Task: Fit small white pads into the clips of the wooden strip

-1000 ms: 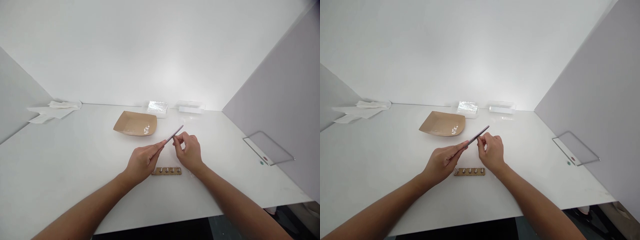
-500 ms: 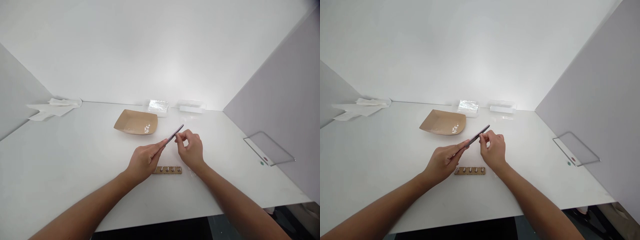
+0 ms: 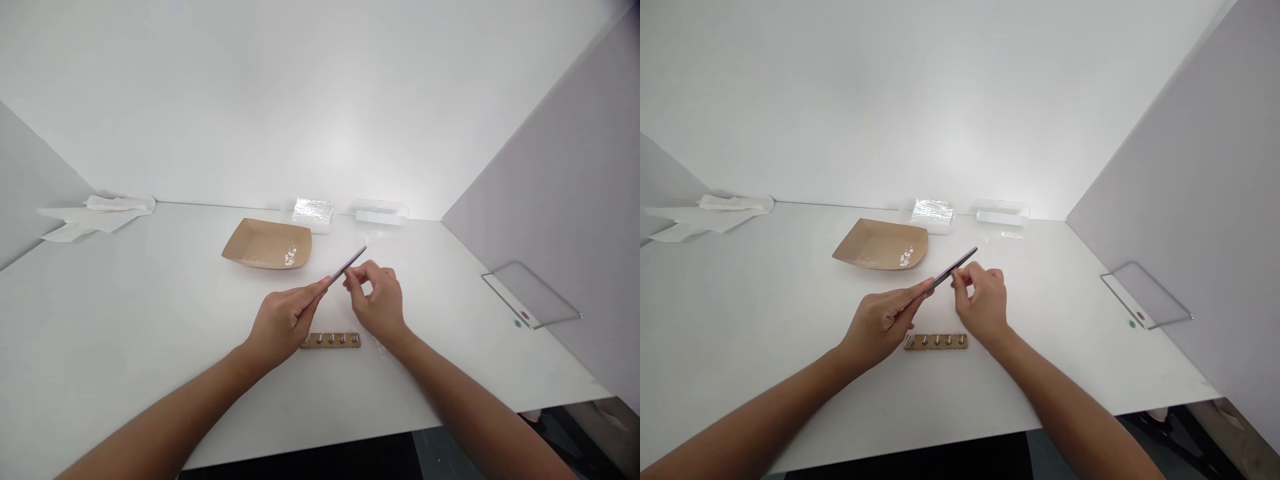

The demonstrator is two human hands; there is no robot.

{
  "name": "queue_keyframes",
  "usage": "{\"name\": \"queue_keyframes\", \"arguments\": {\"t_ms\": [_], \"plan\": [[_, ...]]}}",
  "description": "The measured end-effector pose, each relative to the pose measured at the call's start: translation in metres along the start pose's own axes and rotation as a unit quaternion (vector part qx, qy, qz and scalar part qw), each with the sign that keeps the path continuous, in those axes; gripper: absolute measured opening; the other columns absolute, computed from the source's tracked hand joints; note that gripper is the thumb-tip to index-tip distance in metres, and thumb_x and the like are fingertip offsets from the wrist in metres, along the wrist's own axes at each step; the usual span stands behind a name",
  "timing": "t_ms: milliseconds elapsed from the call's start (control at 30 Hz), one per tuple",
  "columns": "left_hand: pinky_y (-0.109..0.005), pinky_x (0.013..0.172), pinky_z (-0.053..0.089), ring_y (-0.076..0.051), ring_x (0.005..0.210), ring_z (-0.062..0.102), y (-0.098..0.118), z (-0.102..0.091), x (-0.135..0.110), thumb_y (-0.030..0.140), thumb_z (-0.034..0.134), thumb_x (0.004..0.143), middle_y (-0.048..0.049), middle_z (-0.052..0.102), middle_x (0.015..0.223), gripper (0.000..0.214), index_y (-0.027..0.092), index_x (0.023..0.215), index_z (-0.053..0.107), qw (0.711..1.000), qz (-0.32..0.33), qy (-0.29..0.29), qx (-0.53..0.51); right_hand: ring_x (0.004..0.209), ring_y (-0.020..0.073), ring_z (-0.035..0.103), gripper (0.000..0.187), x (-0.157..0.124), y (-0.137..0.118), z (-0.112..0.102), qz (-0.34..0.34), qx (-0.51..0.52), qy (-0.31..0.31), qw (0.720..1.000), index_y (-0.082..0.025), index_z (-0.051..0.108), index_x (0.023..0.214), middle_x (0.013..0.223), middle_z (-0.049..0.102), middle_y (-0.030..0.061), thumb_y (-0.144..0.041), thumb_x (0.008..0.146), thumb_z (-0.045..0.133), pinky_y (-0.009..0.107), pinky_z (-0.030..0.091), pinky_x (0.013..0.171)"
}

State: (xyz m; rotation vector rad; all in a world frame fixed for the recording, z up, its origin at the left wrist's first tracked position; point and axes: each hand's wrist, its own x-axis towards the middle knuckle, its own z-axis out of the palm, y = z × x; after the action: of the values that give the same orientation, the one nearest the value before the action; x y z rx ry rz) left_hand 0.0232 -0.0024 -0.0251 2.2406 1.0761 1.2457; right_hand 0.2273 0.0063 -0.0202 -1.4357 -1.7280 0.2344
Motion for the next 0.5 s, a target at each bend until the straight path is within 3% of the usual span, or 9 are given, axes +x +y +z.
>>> {"name": "queue_keyframes", "arguments": {"t_ms": [133,300,400,500], "plan": [[-0.018,0.050,0.057,-0.007,0.048,0.062,0.0014,0.0000,-0.0006,0.022,0.051,0.107,0.0015,0.078,0.078,0.036,0.022,0.139,0.068,1.000,-0.001,-0.001,-0.014,0.071,0.0201,0.068,0.029,-0.0004,-0.0010,-0.0015,-0.003,0.016,-0.025,1.000,-0.025,0.058,0.082,0.078,0.076,-0.0004,-0.043,0.106,0.054,0.041,0.047,0.088],[-0.021,0.060,0.064,-0.013,0.071,0.076,-0.0004,0.0013,-0.0035,0.018,0.052,0.106,-0.0046,0.082,0.098,0.040,0.022,0.143,0.066,0.999,-0.009,-0.003,-0.034,0.063,0.0171,0.065,0.028,-0.0014,-0.0012,-0.0021,0.007,0.008,-0.005,1.000,-0.024,0.057,0.082,0.079,0.077,-0.0011,-0.041,0.105,0.056,0.043,0.045,0.092],[-0.023,0.063,0.066,-0.016,0.082,0.079,-0.0023,0.0017,-0.0045,0.017,0.052,0.105,-0.0044,0.082,0.097,0.041,0.023,0.143,0.065,0.999,-0.013,-0.011,-0.043,0.068,0.0194,0.067,0.029,-0.0029,-0.0023,-0.0021,0.000,0.021,-0.020,1.000,-0.025,0.057,0.081,0.077,0.076,-0.0006,-0.042,0.105,0.056,0.042,0.047,0.087],[-0.023,0.062,0.066,-0.016,0.081,0.079,-0.0023,0.0009,-0.0030,0.020,0.049,0.107,-0.0030,0.081,0.090,0.041,0.024,0.144,0.065,0.999,0.001,-0.010,-0.041,0.070,0.0205,0.068,0.029,-0.0039,-0.0028,-0.0021,-0.006,0.021,-0.023,0.999,-0.025,0.059,0.082,0.079,0.076,0.0006,-0.043,0.105,0.056,0.041,0.048,0.085]]}}
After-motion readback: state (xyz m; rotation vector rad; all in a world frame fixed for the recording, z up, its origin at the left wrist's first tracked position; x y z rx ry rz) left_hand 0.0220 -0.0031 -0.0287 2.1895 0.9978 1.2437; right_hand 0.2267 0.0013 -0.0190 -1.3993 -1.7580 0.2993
